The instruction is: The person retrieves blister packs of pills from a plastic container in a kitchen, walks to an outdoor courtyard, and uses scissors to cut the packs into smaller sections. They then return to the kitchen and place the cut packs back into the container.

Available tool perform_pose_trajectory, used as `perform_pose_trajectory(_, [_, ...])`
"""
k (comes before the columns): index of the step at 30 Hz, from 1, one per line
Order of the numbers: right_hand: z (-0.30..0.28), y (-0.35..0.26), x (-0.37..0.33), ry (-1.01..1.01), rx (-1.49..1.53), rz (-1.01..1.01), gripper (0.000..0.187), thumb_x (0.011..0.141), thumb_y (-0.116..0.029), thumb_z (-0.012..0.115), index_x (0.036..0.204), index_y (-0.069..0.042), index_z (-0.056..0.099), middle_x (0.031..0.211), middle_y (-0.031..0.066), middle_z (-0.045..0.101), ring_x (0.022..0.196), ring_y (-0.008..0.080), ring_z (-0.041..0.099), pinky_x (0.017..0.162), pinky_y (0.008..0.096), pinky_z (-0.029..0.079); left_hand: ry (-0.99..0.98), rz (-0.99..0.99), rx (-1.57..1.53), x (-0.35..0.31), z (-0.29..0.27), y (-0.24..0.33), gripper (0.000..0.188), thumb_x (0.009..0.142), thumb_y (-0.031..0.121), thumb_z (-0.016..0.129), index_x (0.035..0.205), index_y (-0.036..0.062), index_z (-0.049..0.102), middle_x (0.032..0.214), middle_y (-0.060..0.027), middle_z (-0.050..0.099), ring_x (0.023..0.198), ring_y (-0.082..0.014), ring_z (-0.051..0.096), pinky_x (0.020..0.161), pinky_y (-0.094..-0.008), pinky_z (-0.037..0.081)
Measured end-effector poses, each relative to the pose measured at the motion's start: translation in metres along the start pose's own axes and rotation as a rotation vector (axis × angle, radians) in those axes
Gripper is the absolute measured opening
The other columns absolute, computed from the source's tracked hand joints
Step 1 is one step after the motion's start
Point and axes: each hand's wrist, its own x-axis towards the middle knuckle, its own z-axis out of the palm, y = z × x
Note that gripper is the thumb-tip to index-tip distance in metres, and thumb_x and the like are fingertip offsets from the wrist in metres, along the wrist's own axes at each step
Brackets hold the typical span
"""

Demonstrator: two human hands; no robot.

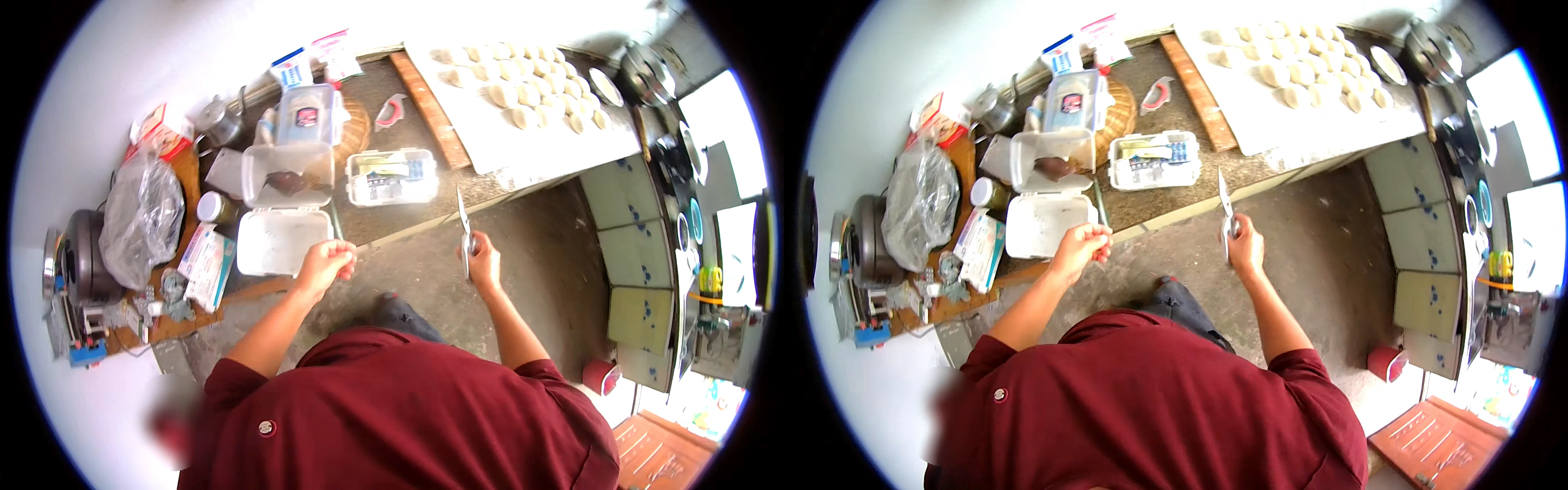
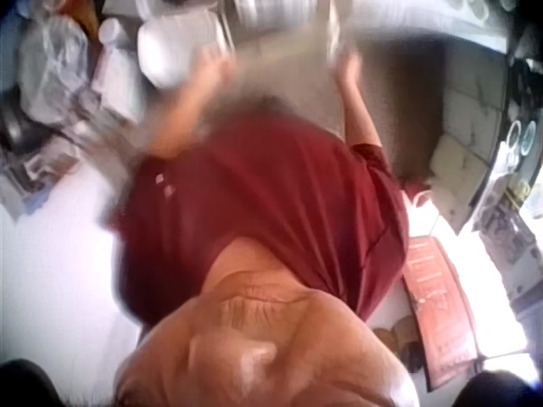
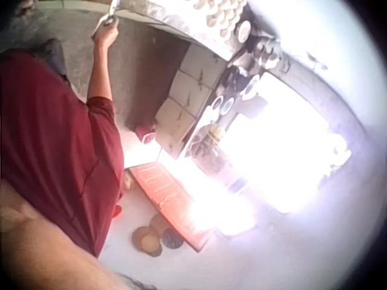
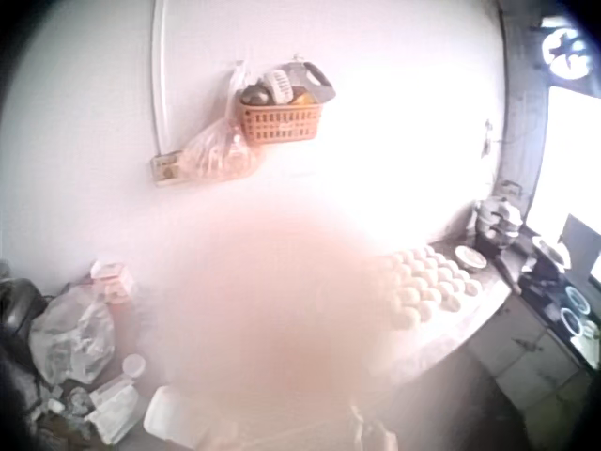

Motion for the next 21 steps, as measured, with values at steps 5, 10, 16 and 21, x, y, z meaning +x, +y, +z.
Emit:
perform_pose_trajectory(5, [0.017, -0.015, 0.072, -0.045, -0.256, -0.078, 0.043, 0.07, -0.024, 0.069, 0.111, -0.016, 0.058, 0.08, 0.0118, 0.066, 0.077, 0.0306, 0.064, 0.07, 0.0395, 0.049, 0.199, -0.095, -0.123, -0.052, -0.051, -0.02, 0.013, 0.087, 0.014, 0.056, 0.09, 0.0019, 0.059, 0.076, -0.0059, 0.06, 0.062, -0.0139, 0.058, 0.053, -0.0258, 0.049])
perform_pose_trajectory(10, [0.033, -0.032, 0.121, -0.126, -0.407, -0.276, 0.051, 0.07, -0.029, 0.068, 0.115, -0.013, 0.053, 0.085, 0.0176, 0.064, 0.082, 0.0361, 0.062, 0.072, 0.0426, 0.049, 0.393, -0.258, -0.381, -0.076, -0.083, -0.042, 0.029, 0.084, 0.034, 0.063, 0.08, 0.0062, 0.055, 0.071, -0.0058, 0.058, 0.061, -0.0173, 0.058, 0.053, -0.0314, 0.05])
perform_pose_trajectory(16, [0.043, -0.067, 0.133, -0.037, -0.501, -0.585, 0.027, 0.072, -0.013, 0.065, 0.097, -0.004, 0.06, 0.092, 0.0161, 0.06, 0.091, 0.0338, 0.056, 0.075, 0.0423, 0.048, 0.499, -0.248, -0.564, -0.055, -0.1, -0.058, 0.048, 0.083, 0.043, 0.062, 0.1, 0.0008, 0.045, 0.092, -0.0173, 0.055, 0.071, -0.0275, 0.06, 0.06, -0.0385, 0.052])
perform_pose_trajectory(21, [0.067, -0.154, 0.106, 0.025, -0.144, -0.692, 0.016, 0.074, -0.013, 0.063, 0.089, -0.006, 0.064, 0.088, 0.0127, 0.062, 0.081, 0.0319, 0.06, 0.073, 0.0387, 0.049, 0.506, -0.21, -0.618, -0.032, -0.107, -0.061, 0.037, 0.088, 0.026, 0.055, 0.104, -0.005, 0.044, 0.091, -0.0216, 0.057, 0.075, -0.0315, 0.061, 0.063, -0.0408, 0.054])
